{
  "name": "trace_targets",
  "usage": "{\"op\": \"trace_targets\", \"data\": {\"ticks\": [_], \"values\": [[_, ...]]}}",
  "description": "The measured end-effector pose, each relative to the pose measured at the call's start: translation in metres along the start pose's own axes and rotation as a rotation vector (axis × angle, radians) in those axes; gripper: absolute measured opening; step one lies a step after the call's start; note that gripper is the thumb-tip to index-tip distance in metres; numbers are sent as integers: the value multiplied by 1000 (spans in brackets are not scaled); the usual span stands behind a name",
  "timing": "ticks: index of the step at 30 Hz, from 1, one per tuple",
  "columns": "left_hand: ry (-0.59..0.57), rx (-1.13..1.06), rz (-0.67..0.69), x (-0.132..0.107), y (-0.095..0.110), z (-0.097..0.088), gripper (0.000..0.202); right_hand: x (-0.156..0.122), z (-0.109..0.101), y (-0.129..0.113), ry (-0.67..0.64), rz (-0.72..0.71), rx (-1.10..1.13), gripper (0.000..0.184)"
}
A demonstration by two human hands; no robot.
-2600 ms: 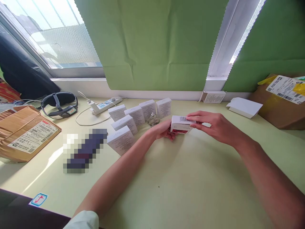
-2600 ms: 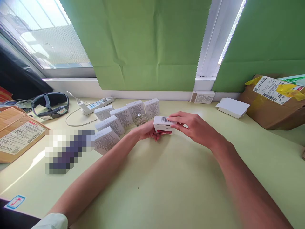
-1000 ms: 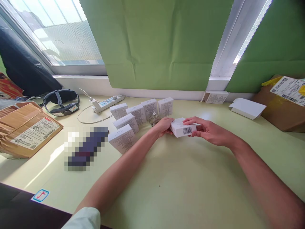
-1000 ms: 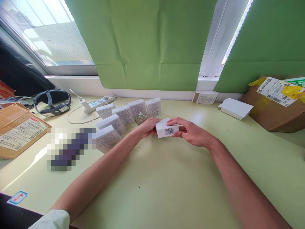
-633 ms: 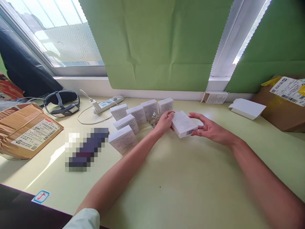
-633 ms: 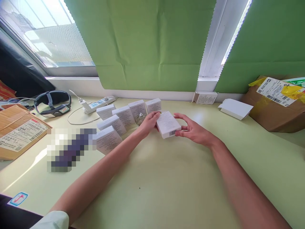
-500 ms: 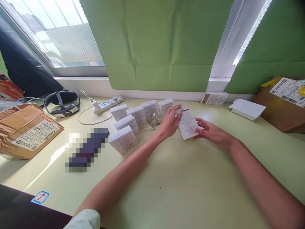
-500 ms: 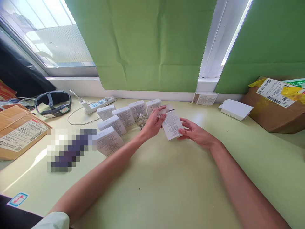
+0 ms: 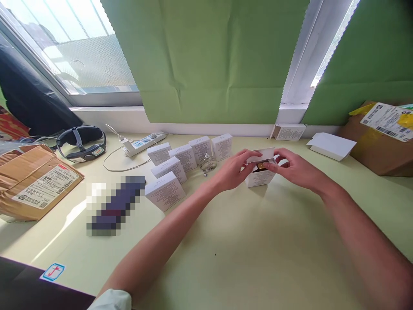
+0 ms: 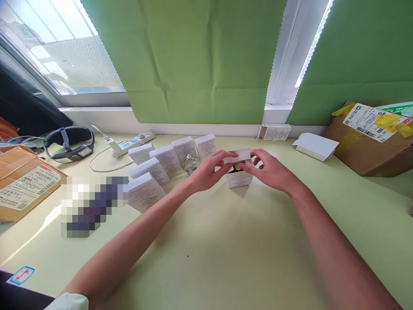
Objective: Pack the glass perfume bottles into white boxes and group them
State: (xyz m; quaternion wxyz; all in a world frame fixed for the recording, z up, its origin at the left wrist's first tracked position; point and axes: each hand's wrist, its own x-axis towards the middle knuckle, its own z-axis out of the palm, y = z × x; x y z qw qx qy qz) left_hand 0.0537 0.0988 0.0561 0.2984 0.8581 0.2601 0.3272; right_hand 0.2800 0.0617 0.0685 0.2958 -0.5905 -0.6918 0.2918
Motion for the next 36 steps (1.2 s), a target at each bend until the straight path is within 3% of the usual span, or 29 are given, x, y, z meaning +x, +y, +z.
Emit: {"op": "trace_targets", "data": {"ticks": [5, 9, 14, 19, 28, 33, 36], "values": [[25, -25, -40, 2, -2, 2, 30, -3, -8, 1, 150, -56, 12, 43], [81, -66, -162, 1, -1, 7, 31, -7, -14, -2, 112, -186, -93, 14], [111, -56, -206, 0, 6, 14, 31, -4, -4, -10, 185, -364, -194, 23], [189, -33, -233, 0, 13, 21, 32, 3, 5, -5, 274, -531, -307, 15], [153, -26, -280, -3, 24, 25, 26, -1, 10, -14, 275, -384, -411, 14], [151, -49, -309, -3, 28, 23, 24, -9, 1, -29, 388, -296, -282, 11], [114, -82, -276, -1, 29, 14, 32, -16, -8, -36, 267, -259, -253, 19]]}}
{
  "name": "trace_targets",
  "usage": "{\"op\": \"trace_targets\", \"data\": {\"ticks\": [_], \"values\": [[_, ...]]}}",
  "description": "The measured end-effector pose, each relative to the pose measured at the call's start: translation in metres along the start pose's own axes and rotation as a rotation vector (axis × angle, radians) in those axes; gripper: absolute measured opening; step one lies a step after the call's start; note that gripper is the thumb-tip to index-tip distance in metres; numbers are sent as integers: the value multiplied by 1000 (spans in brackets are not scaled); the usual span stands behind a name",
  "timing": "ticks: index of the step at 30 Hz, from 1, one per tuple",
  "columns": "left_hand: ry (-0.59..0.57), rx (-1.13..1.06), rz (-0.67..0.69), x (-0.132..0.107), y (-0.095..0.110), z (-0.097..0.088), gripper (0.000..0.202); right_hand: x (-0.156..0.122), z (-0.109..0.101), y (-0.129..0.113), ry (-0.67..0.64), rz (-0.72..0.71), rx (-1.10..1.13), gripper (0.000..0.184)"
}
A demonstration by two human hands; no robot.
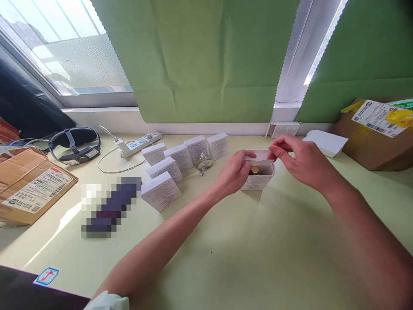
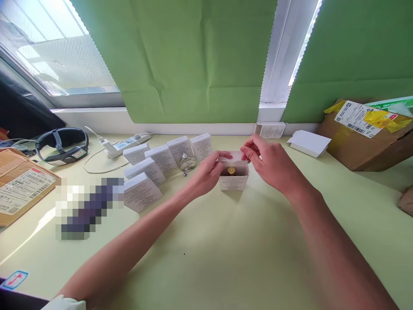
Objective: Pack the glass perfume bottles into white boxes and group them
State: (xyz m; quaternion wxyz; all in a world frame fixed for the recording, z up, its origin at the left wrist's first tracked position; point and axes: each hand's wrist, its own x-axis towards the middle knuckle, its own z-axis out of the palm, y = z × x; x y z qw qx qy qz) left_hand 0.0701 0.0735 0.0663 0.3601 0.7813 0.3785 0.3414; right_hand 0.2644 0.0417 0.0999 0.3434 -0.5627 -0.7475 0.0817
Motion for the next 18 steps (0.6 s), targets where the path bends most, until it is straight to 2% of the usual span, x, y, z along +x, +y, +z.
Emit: {"op": "trace_targets", "data": {"ticks": [3, 5, 6, 7, 9, 11, 13, 15, 18], "values": [[-158, -175, 66, 3, -4, -10, 34, -1, 1, -2, -212, -53, 12, 23], [-329, -322, 91, 5, -11, -14, 36, 0, 8, -2, -232, -78, 3, 20], [-386, -369, 97, 5, -17, -14, 48, 0, 12, -1, -217, -81, -19, 19], [-406, -394, 103, 6, -23, -12, 67, 1, 15, -1, -198, -76, -52, 20], [-330, -418, 110, 7, -37, -7, 102, 3, 17, 2, -147, -46, -135, 21], [-275, -456, 61, 7, -50, -2, 116, 5, 16, 10, -82, 34, -193, 18], [-314, -487, -36, 8, -61, 1, 106, 7, 13, 23, -30, 183, -153, 13], [-336, -535, -136, 9, -70, 1, 86, 8, 13, 43, -17, 353, -20, 14], [-255, -676, -246, 11, -79, 2, 60, 7, 21, 73, -42, 470, 130, 16]]}}
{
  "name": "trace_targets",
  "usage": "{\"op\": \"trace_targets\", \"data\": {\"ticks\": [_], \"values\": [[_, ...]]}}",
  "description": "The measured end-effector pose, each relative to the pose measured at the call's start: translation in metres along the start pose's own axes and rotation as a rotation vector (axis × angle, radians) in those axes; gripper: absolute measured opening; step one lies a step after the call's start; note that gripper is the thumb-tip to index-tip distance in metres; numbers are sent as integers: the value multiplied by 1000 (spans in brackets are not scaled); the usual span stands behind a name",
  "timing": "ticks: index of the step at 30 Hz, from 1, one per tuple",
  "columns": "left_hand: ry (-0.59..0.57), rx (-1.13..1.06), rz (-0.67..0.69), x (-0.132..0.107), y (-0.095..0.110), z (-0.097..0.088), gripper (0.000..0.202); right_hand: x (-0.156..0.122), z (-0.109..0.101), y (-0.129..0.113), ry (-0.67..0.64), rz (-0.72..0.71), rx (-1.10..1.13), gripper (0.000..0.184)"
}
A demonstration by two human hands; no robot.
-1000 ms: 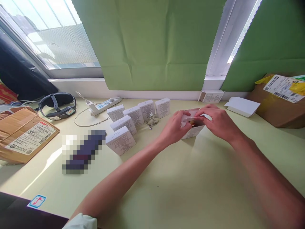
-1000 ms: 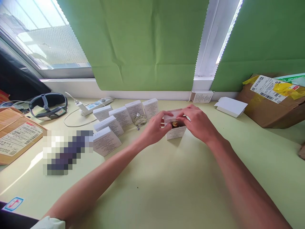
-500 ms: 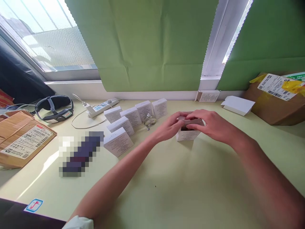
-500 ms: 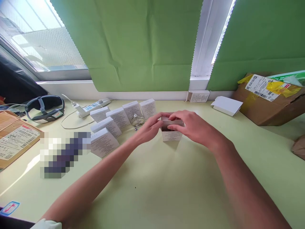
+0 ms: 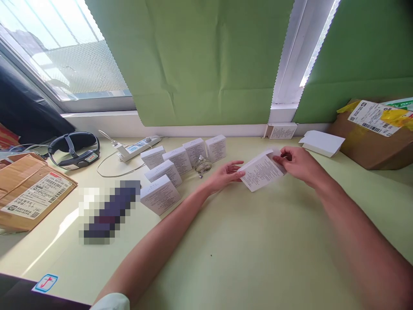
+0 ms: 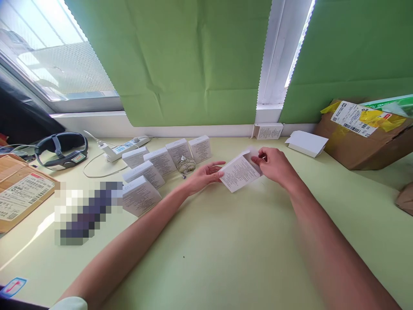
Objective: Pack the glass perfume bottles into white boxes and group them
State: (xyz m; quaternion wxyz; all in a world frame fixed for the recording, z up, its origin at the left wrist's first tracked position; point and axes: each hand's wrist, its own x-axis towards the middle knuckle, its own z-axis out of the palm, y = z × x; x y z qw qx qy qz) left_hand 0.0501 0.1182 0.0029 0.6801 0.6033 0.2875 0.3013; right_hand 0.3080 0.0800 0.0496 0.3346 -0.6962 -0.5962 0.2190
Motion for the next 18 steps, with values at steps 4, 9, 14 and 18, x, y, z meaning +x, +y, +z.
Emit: {"op": "trace_targets", "data": {"ticks": [4, 9, 14, 18], "values": [[102, -121, -31, 6, -7, 1, 40, 7, 15, 28, -135, 106, 170, 19], [139, -82, -96, 7, -6, 8, 33, 7, 23, 40, -252, 208, 296, 18], [170, -45, -125, 6, -3, 14, 29, 8, 20, 43, -299, 263, 386, 18], [262, 25, -114, 5, -3, 13, 29, 9, 18, 48, -310, 285, 453, 17]]}}
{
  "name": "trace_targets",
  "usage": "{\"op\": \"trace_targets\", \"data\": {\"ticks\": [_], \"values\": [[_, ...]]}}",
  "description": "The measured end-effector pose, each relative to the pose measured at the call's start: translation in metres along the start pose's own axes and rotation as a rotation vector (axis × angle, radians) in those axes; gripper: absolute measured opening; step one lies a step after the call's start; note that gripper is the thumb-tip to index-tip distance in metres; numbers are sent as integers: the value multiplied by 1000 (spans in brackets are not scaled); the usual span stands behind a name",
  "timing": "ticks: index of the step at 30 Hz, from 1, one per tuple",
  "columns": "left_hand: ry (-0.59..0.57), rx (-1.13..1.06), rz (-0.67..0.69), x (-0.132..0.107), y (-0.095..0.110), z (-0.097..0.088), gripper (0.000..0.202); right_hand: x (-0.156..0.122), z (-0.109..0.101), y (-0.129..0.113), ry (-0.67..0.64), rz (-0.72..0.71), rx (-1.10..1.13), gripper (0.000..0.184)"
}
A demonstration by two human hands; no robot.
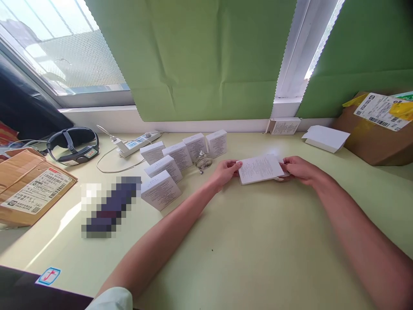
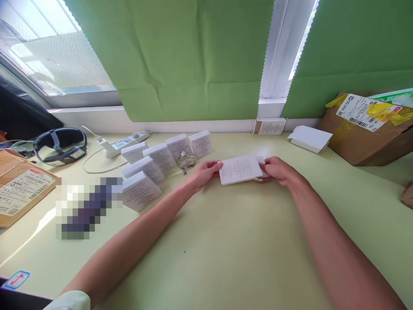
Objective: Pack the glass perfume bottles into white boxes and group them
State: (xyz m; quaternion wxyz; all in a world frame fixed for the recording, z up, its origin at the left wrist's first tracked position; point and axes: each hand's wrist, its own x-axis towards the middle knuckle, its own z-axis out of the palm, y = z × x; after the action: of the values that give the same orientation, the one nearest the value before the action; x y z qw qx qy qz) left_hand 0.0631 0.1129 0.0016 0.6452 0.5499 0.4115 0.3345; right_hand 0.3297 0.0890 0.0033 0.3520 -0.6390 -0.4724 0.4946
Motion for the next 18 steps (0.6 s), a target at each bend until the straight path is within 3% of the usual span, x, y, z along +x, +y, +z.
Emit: {"op": "trace_targets", "data": {"ticks": [4, 8, 14, 16, 18], "values": [[46, 71, 10, 1, 0, -4, 36, 1, -6, 3, 9, 15, 47, 18], [43, 110, -17, 4, 0, -4, 33, 1, -18, 5, 100, 69, 58, 19], [140, 247, 27, 3, 1, -9, 45, -6, -47, 11, 252, 169, 39, 27], [78, 324, 117, -2, 3, -6, 61, -8, -52, 14, 279, 165, 40, 20], [-73, 470, 235, -7, 3, 1, 82, -9, -53, 14, 251, 136, 57, 12]]}}
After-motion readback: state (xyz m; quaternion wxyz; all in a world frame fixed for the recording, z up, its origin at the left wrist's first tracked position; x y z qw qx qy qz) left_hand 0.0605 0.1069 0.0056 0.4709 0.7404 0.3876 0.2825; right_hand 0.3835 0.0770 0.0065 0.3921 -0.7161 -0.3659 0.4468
